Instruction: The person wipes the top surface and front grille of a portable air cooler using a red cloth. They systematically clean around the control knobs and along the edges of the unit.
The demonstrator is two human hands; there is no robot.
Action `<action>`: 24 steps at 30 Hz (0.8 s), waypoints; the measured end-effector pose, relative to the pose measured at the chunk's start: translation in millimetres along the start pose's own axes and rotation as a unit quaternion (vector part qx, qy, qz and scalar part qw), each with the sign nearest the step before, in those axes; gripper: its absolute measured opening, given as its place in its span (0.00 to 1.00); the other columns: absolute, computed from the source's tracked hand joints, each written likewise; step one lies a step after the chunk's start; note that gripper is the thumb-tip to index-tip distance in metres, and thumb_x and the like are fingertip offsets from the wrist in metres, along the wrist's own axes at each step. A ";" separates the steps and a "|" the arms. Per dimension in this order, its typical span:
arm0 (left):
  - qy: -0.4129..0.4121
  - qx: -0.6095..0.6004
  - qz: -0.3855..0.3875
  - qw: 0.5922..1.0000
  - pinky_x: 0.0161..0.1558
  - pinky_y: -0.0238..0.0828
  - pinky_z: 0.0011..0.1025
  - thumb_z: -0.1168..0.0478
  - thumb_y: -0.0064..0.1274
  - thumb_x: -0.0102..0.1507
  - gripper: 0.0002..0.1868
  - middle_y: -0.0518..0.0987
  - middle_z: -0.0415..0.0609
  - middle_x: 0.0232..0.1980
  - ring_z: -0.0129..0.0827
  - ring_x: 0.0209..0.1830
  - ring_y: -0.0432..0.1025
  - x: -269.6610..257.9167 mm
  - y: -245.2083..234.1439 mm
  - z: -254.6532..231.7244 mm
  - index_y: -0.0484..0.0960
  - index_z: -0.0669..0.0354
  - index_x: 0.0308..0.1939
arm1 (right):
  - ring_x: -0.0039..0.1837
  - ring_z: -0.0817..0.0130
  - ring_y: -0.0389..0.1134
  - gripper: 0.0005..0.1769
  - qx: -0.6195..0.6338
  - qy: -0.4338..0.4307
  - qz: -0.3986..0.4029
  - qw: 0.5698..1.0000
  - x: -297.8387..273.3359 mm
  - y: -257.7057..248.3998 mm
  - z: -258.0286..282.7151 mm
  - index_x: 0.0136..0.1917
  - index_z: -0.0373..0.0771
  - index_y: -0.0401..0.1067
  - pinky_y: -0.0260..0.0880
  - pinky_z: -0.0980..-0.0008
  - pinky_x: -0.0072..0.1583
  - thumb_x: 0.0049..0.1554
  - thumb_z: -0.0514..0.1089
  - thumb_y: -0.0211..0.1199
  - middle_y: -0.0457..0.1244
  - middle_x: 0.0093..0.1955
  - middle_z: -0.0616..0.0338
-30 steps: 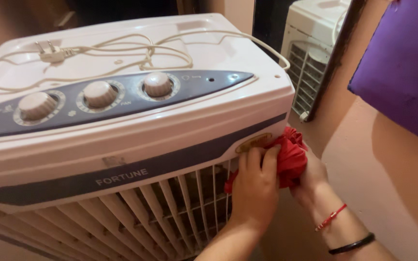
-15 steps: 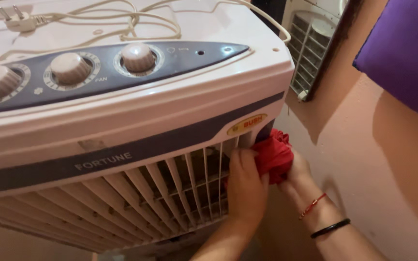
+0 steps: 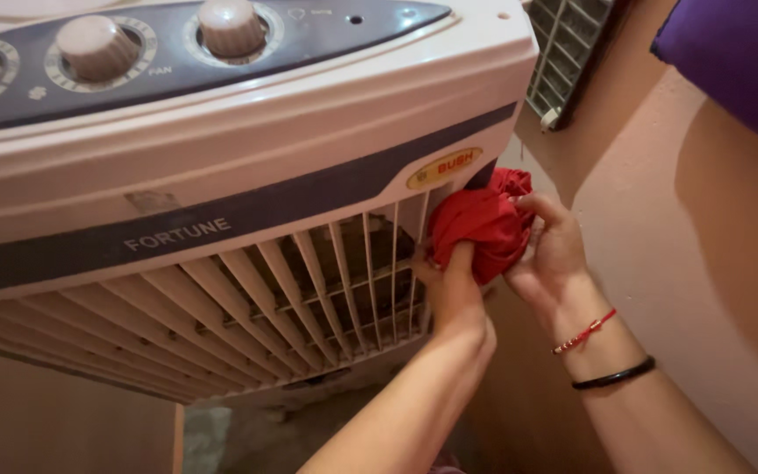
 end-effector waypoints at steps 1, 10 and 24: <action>0.006 -0.003 0.005 1.000 0.64 0.70 0.35 0.59 0.56 0.58 0.39 0.69 0.53 0.71 0.39 0.67 0.70 4.8 2.7 0.9 0.57 0.51 0.71 | 0.60 0.60 0.71 0.16 -0.001 -0.001 0.004 1.000 0.0 -1.4 -0.9 0.58 0.34 0.70 0.71 0.57 0.68 0.56 0.39 0.54 0.68 0.56 0.53; 0.000 0.012 -0.007 1.000 0.62 0.72 0.32 0.60 0.53 0.60 0.32 0.76 0.56 0.65 0.38 0.62 0.74 26.4 -4.6 13.0 0.68 0.70 0.67 | 0.62 0.64 0.70 0.19 -0.059 -0.006 0.020 0.998 7.0 -15.8 -20.7 0.64 0.35 0.68 0.69 0.60 0.66 0.61 0.37 0.49 0.67 0.60 0.55; -0.038 -0.028 -0.005 0.999 0.59 0.75 0.36 0.64 0.47 0.65 0.23 0.79 0.56 0.62 0.40 0.59 0.76 65.1 -33.9 53.4 0.74 0.70 0.64 | 0.59 0.61 0.71 0.13 -0.050 0.054 -0.006 0.997 38.2 -78.7 -69.9 0.59 0.34 0.70 0.71 0.58 0.65 0.64 0.39 0.50 0.68 0.57 0.52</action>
Point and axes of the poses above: each hand's wrist, its own x-axis towards the middle knuckle, its own y-axis out of the palm, z = x × y, the point moved 9 cm from there along x, towards the middle knuckle
